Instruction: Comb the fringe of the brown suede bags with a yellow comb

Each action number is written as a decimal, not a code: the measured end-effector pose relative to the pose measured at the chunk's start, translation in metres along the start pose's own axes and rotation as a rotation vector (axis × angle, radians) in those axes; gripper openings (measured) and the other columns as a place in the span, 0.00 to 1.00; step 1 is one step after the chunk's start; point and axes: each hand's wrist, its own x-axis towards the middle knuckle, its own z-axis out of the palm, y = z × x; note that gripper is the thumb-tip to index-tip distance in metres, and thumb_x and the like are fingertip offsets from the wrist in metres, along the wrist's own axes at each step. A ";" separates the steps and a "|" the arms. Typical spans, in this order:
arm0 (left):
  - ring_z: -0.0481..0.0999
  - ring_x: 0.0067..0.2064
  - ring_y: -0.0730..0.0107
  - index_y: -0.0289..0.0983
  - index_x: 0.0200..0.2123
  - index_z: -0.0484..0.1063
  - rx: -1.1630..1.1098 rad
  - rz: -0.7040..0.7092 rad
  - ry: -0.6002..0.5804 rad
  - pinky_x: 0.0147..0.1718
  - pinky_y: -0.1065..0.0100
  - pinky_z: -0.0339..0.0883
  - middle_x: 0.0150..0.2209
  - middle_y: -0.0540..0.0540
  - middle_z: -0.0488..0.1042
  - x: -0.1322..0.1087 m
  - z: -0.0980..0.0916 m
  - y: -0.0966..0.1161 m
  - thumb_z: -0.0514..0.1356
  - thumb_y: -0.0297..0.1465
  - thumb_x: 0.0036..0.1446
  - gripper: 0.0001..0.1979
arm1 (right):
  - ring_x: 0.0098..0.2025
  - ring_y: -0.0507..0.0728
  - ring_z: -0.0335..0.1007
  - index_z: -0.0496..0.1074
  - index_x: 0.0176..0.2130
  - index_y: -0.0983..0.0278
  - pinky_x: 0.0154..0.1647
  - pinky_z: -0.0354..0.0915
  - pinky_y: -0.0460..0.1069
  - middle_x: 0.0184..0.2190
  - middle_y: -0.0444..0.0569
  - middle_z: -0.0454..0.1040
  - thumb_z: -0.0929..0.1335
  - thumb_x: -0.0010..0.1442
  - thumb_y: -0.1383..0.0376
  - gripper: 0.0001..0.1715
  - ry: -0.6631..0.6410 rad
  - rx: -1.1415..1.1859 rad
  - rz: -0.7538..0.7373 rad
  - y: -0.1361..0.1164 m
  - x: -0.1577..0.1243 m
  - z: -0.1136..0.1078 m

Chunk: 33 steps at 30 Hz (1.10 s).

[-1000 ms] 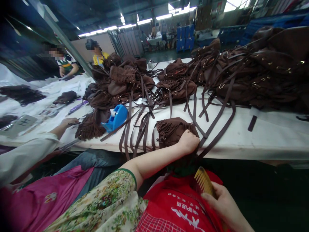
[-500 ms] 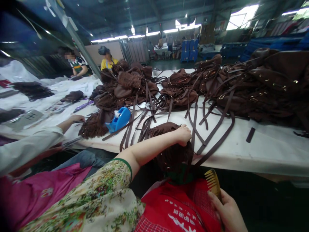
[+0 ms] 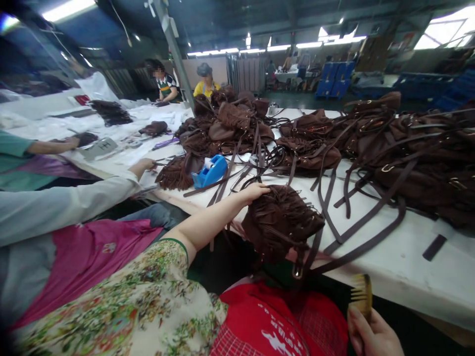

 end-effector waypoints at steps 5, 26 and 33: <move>0.78 0.37 0.67 0.29 0.43 0.73 -0.121 -0.144 0.108 0.37 0.67 0.72 0.36 0.39 0.78 -0.020 0.020 -0.022 0.54 0.35 0.64 0.15 | 0.13 0.44 0.51 0.65 0.23 0.64 0.11 0.50 0.40 0.14 0.38 0.61 0.77 0.44 0.49 0.27 -0.053 -0.046 -0.068 -0.008 0.014 0.018; 0.66 0.56 0.56 0.37 0.57 0.63 0.440 0.587 -0.013 0.60 0.52 0.48 0.50 0.41 0.72 -0.122 0.066 -0.006 0.64 0.43 0.51 0.32 | 0.13 0.48 0.52 0.66 0.27 0.62 0.13 0.50 0.44 0.12 0.38 0.61 0.74 0.47 0.45 0.26 -0.069 -0.286 -0.186 -0.029 0.036 0.083; 0.70 0.55 0.55 0.36 0.48 0.72 0.625 1.009 -0.408 0.60 0.53 0.52 0.44 0.40 0.76 -0.171 0.061 -0.024 0.62 0.38 0.55 0.19 | 0.21 0.56 0.67 0.73 0.31 0.62 0.22 0.60 0.48 0.18 0.44 0.71 0.69 0.51 0.42 0.26 -0.032 -0.774 -0.465 -0.068 0.066 0.101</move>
